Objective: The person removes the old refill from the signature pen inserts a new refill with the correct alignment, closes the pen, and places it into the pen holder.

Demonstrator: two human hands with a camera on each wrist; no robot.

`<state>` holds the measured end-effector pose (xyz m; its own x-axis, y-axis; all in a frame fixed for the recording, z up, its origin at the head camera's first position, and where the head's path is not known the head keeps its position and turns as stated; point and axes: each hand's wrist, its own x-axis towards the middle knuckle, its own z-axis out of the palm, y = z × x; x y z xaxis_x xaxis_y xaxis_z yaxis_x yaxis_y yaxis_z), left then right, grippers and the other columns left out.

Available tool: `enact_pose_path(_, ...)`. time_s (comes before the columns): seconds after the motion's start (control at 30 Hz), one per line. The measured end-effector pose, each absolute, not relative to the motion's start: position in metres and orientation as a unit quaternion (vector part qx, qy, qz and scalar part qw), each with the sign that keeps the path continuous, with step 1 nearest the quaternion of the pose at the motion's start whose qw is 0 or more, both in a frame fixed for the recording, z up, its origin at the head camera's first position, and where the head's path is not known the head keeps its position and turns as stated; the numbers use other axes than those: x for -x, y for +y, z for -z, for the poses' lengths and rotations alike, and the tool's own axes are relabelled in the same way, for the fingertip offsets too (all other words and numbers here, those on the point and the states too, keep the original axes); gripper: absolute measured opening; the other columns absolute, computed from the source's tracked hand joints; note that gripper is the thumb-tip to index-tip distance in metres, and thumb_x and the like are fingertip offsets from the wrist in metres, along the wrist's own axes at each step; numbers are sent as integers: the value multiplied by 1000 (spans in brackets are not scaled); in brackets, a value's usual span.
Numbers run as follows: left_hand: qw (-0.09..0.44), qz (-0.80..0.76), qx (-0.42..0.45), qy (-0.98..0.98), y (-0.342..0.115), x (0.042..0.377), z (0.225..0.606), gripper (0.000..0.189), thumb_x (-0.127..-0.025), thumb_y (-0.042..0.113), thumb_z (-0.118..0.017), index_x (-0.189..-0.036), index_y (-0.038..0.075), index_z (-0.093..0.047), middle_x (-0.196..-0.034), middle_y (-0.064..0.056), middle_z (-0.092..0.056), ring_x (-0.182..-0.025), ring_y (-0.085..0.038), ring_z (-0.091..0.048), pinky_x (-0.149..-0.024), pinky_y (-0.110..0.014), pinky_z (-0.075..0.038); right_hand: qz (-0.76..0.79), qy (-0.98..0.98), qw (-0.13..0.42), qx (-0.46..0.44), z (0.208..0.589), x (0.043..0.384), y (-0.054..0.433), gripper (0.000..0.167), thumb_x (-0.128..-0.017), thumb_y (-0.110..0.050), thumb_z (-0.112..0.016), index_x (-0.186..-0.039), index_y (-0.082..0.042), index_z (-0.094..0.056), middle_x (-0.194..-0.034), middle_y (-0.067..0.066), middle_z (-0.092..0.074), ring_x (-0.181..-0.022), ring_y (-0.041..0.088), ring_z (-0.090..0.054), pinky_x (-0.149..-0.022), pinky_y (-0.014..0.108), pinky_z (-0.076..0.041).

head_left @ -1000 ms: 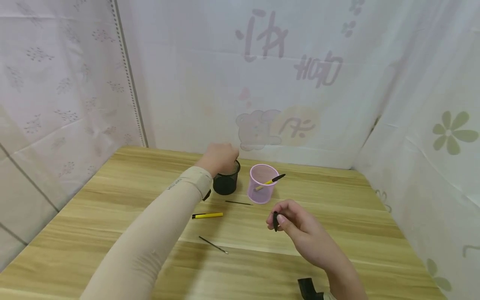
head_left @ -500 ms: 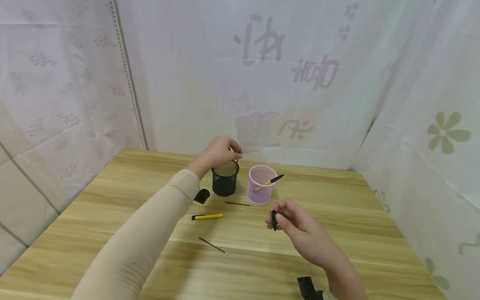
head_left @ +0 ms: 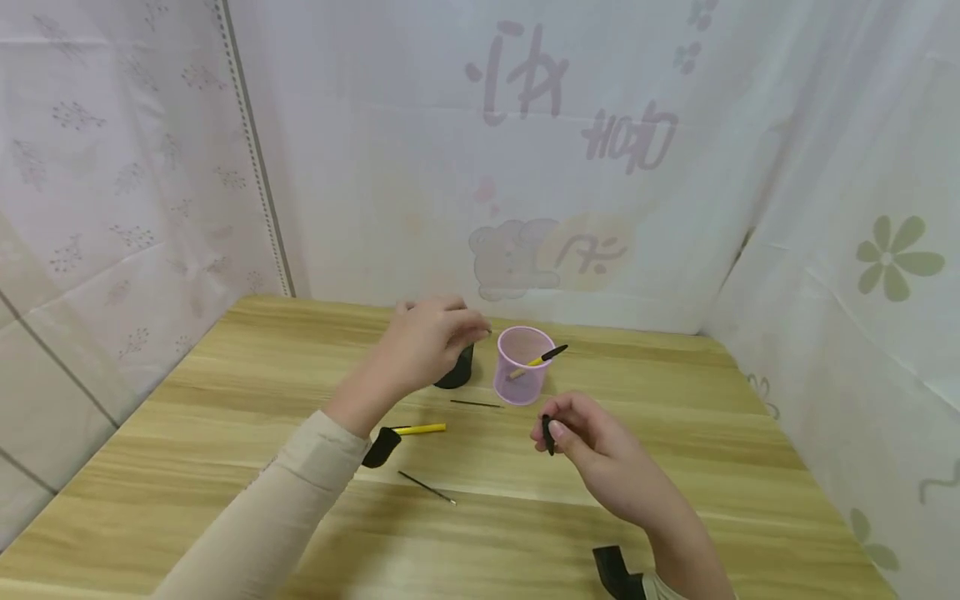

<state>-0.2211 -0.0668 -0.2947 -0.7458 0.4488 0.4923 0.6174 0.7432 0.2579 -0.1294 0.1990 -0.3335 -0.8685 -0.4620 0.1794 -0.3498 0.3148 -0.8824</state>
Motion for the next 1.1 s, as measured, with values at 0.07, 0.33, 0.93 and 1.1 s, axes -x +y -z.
enact_pose_path(0.07, 199, 197, 274, -920, -68, 204, 304, 14, -103, 32, -71, -110, 30, -82, -93, 10, -68, -86, -13, -65, -85, -53, -46, 519, 819, 49, 240, 333, 128, 198, 13, -113, -10, -49, -120, -1, -57, -106, 10, -69, -98, 22, -69, -87, 25, -58)
enact_pose_path(0.33, 228, 239, 290, -898, -74, 156, 340, 12, -93, 20, -82, -105, 22, -86, -80, 9, -62, -63, -3, -54, -60, -18, -44, 464, 856, 26, 228, 334, 125, 189, 11, -108, -10, -60, -116, -16, -66, -105, 1, -72, -94, 12, -68, -81, 27, -59)
enact_pose_path(0.93, 289, 219, 294, -884, -62, 115, 353, 6, -89, 20, -86, -94, 21, -83, -81, 11, -64, -68, -3, -60, -69, -27, -43, 415, 870, -2, 265, 334, 117, 172, 10, -105, -19, -68, -112, -18, -74, -101, -8, -75, -91, 3, -66, -76, 26, -56)
enact_pose_path(1.1, 283, 189, 291, -894, -58, 113, 353, 3, -91, 24, -84, -94, 24, -83, -82, 12, -62, -73, -4, -60, -71, -28, -43, 415, 867, -4, 275, 331, 116, 170, 10, -105, -20, -68, -112, -19, -75, -100, -8, -75, -89, 3, -65, -74, 25, -56)
